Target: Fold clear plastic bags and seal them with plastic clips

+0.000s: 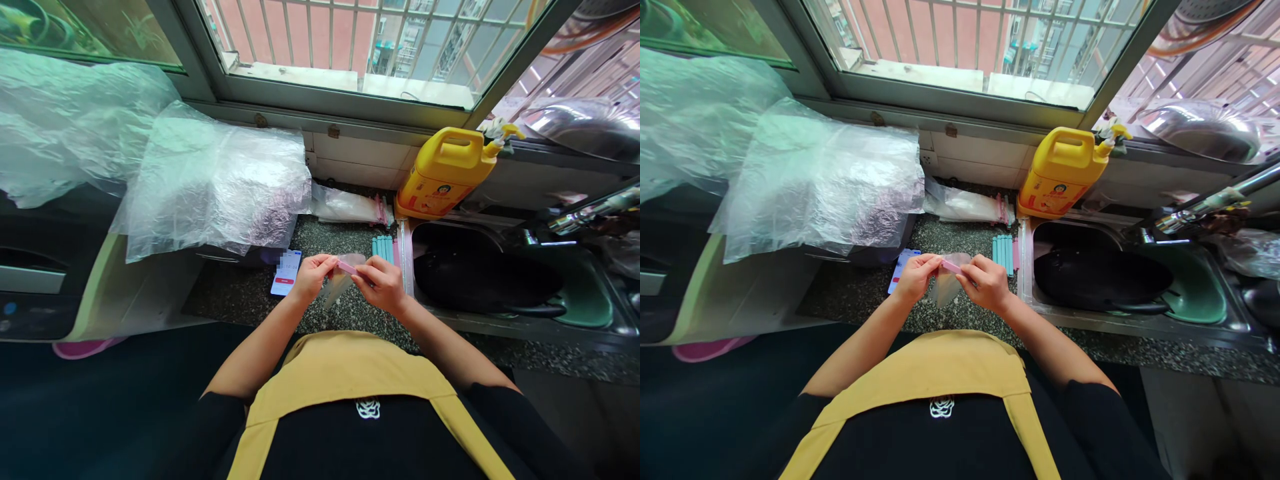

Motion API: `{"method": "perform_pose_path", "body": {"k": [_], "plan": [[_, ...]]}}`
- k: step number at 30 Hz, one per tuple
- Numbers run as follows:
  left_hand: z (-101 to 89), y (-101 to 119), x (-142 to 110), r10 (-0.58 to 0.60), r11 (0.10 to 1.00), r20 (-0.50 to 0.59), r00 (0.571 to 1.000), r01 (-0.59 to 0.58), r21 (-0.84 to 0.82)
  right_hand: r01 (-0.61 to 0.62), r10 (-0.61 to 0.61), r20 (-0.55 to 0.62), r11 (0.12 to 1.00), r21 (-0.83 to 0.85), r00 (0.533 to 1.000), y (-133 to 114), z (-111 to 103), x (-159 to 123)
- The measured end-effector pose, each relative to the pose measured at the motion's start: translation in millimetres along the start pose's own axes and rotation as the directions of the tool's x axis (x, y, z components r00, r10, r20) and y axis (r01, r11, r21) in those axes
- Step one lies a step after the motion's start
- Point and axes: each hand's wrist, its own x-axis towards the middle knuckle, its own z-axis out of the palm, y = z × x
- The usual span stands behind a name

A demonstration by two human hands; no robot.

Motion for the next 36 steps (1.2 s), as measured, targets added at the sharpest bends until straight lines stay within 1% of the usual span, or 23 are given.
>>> {"method": "perform_pose_path", "body": {"k": [7,14,21,28,32,36], "plan": [[1.8,-3.0,0.2,-0.034,0.997,0.005,0.999,0.035,-0.069,0.015,-0.015,-0.011,1.0,-0.001,1.0,0.0,-0.8,0.7],[5.4,-3.7,-0.1,-0.062,0.99,-0.012,0.998,0.061,-0.124,0.016,-0.016,-0.013,1.0,-0.015,1.0,0.3,-3.0,-0.6],[4.2,-4.7,-0.3,-0.062,0.989,-0.006,0.998,0.061,-0.131,0.02,-0.02,-0.014,1.0,-0.007,1.0,0.1,-3.1,0.0],[5.5,-6.0,0.6,-0.117,0.981,-0.015,0.993,0.113,-0.16,0.016,-0.016,-0.006,1.0,0.016,1.0,0.7,-3.0,0.4],[6.2,-7.3,0.4,-0.12,0.978,-0.042,0.992,0.11,-0.176,0.036,-0.036,-0.005,0.999,0.012,0.999,0.4,-2.7,2.1],[5.5,-10.1,0.4,-0.129,0.977,-0.033,0.991,0.121,-0.175,0.038,-0.038,0.001,0.999,0.008,0.999,0.7,-1.9,2.0]]}}
